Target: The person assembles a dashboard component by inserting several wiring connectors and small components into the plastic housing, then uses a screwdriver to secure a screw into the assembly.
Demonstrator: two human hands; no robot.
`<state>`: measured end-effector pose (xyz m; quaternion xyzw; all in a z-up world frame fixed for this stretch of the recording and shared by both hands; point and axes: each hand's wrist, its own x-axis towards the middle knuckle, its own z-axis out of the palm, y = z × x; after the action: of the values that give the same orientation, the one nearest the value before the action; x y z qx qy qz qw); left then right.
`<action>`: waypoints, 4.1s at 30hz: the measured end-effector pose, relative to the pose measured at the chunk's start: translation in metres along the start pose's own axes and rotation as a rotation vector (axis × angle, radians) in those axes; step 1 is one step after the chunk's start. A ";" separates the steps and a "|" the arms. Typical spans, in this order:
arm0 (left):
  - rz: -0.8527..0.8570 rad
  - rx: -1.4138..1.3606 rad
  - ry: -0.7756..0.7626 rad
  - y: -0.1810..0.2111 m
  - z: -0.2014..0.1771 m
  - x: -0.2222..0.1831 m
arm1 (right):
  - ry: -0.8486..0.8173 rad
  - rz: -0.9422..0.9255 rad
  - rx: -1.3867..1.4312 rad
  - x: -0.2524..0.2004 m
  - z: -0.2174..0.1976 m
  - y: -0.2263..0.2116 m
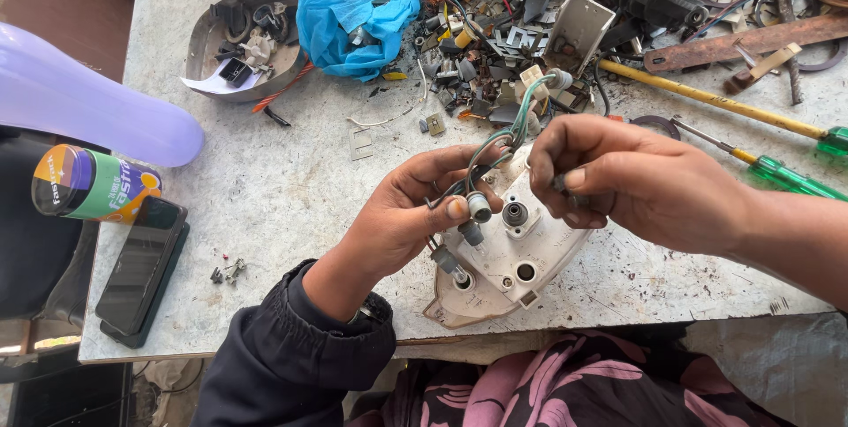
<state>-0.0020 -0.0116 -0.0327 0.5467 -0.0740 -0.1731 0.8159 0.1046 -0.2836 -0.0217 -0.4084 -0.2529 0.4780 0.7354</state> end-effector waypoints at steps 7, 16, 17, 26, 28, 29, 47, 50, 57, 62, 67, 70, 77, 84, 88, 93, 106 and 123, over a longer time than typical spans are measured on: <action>0.061 -0.076 0.000 -0.001 0.006 0.001 | 0.017 -0.108 -0.912 0.002 0.020 0.003; 0.156 -0.298 0.053 -0.010 0.019 0.000 | 0.085 -0.546 -1.653 0.007 0.042 0.011; 0.156 -0.291 0.057 -0.010 0.020 0.000 | 0.088 -0.570 -1.655 0.007 0.042 0.012; 0.154 0.295 0.064 0.007 0.026 0.000 | 0.087 -0.748 -1.851 0.001 0.042 0.003; 0.138 0.315 0.056 0.009 0.026 -0.001 | 0.080 -0.775 -1.915 0.000 0.043 0.002; 0.134 0.323 0.045 0.010 0.025 -0.001 | 0.072 -0.791 -1.942 -0.001 0.044 0.001; 0.123 0.315 -0.025 0.000 0.021 -0.003 | -0.064 -0.080 -1.124 0.004 0.028 -0.014; 0.110 0.298 -0.058 0.000 0.018 -0.002 | -0.095 0.028 -0.993 0.002 0.018 -0.010; 0.014 0.201 -0.057 0.001 0.007 -0.001 | -0.041 0.189 -0.124 -0.008 -0.016 0.013; 0.025 0.187 -0.076 0.001 0.005 -0.002 | 0.018 0.087 0.118 -0.003 -0.021 0.009; 0.042 0.215 -0.073 0.001 0.007 -0.004 | 0.071 0.058 0.124 -0.002 -0.021 0.002; 0.060 0.223 -0.076 0.000 0.007 -0.004 | 0.174 0.111 -0.144 -0.003 -0.016 0.003; 0.149 0.236 -0.026 -0.003 0.011 -0.002 | -0.010 -0.363 -1.302 -0.010 0.024 0.011; 0.256 0.388 0.065 -0.015 0.026 -0.001 | -0.017 -0.603 -1.621 -0.003 0.037 0.016; 0.235 0.354 0.032 -0.007 0.026 -0.002 | -0.015 -0.739 -1.653 -0.006 0.036 0.010; 0.129 0.517 0.025 0.002 0.023 -0.007 | -0.072 -0.835 -1.897 -0.012 0.032 0.002; 0.460 1.114 0.389 0.012 0.019 -0.011 | 0.118 -0.734 -1.765 -0.010 0.039 -0.011; 0.679 1.288 0.127 0.017 0.038 -0.014 | -0.050 -0.286 -1.172 -0.007 0.027 0.007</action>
<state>-0.0232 -0.0338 -0.0012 0.8741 -0.2790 0.1994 0.3439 0.0777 -0.2786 -0.0128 -0.6961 -0.5440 0.1649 0.4385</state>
